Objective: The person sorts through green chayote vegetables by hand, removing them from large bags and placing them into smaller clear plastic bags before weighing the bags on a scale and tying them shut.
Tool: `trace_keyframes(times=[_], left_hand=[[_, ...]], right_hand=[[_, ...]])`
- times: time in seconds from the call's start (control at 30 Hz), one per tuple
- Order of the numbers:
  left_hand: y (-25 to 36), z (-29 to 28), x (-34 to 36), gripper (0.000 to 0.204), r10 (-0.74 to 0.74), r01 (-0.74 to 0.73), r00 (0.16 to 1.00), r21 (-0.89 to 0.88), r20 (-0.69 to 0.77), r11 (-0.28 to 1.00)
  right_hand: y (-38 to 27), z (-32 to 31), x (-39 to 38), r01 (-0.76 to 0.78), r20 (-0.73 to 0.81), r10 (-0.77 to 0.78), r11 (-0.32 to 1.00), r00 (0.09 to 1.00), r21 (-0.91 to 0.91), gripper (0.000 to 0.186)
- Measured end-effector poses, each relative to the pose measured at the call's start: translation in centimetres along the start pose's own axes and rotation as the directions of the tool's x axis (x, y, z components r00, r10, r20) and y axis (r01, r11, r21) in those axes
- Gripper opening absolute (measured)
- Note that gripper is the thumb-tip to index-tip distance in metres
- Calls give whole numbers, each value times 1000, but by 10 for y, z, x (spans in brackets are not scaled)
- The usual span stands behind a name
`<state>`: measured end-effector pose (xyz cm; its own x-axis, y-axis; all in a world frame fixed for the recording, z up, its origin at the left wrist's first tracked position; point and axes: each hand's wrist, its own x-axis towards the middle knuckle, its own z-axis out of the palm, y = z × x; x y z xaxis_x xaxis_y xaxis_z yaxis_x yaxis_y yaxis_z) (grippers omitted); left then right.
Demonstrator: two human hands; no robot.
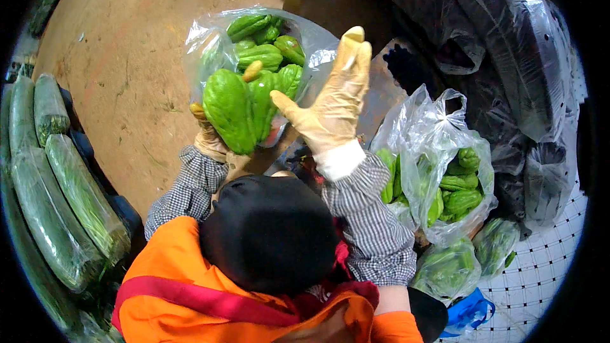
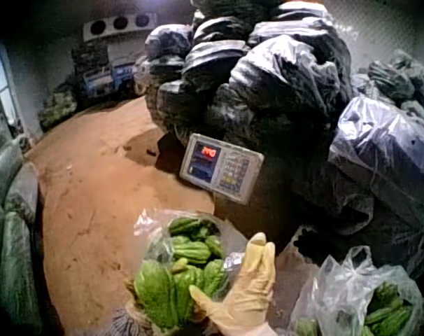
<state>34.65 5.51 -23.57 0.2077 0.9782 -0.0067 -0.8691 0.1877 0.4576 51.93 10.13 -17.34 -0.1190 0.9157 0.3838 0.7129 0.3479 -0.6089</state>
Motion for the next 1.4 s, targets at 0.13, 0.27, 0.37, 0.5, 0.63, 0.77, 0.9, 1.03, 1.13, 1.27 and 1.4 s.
trace_keyframes(times=[0.13, 0.27, 0.37, 0.5, 0.63, 0.77, 0.9, 1.03, 1.13, 1.27, 1.4], left_hand=[[21, -11, -1, 110, 49, -22, 982, 146, -183, 989], [29, -78, 32, 97, 77, 35, 987, 653, -142, 757], [26, -49, 66, 86, 147, -59, 980, 904, 133, -424], [0, -41, 80, 92, 165, 239, 969, 541, -182, -806], [-5, -38, 72, 103, 127, 140, 990, 610, -65, -780], [21, -67, 54, 102, 151, -67, 969, 791, 198, -607], [26, -92, 46, 92, 281, -26, 952, 945, 123, -327], [17, -100, 27, 93, 470, 262, 870, 947, -148, -187], [10, -120, 7, 98, 654, 434, 708, 895, -266, -106], [13, -126, -1, 106, 617, 477, 723, 871, -312, -118], [38, -135, -19, 92, 326, 474, 861, 849, -391, -233]], right_hand=[[35, 45, -5, -162, -85, 165, 986, 983, 45, 100], [74, 48, -11, -409, 123, 472, 570, 873, 713, 33], [56, 27, -10, -414, 282, 402, 293, 871, 862, 24], [47, 23, -11, -459, 342, 356, 330, 870, 825, 28], [52, 18, -10, -437, 279, 355, 519, 892, 735, 42], [59, 27, -16, -398, 286, 276, 627, 917, 669, 58], [62, 28, -21, -377, 303, 232, 674, 925, 636, 65], [55, 21, -26, -504, 389, 320, 556, 864, 661, 58], [60, 22, -32, -559, 421, 371, 470, 828, 684, 50], [71, 34, -33, -473, 348, 320, 573, 881, 669, 51], [60, 7, -29, -440, 392, 228, 644, 891, 626, 73]])
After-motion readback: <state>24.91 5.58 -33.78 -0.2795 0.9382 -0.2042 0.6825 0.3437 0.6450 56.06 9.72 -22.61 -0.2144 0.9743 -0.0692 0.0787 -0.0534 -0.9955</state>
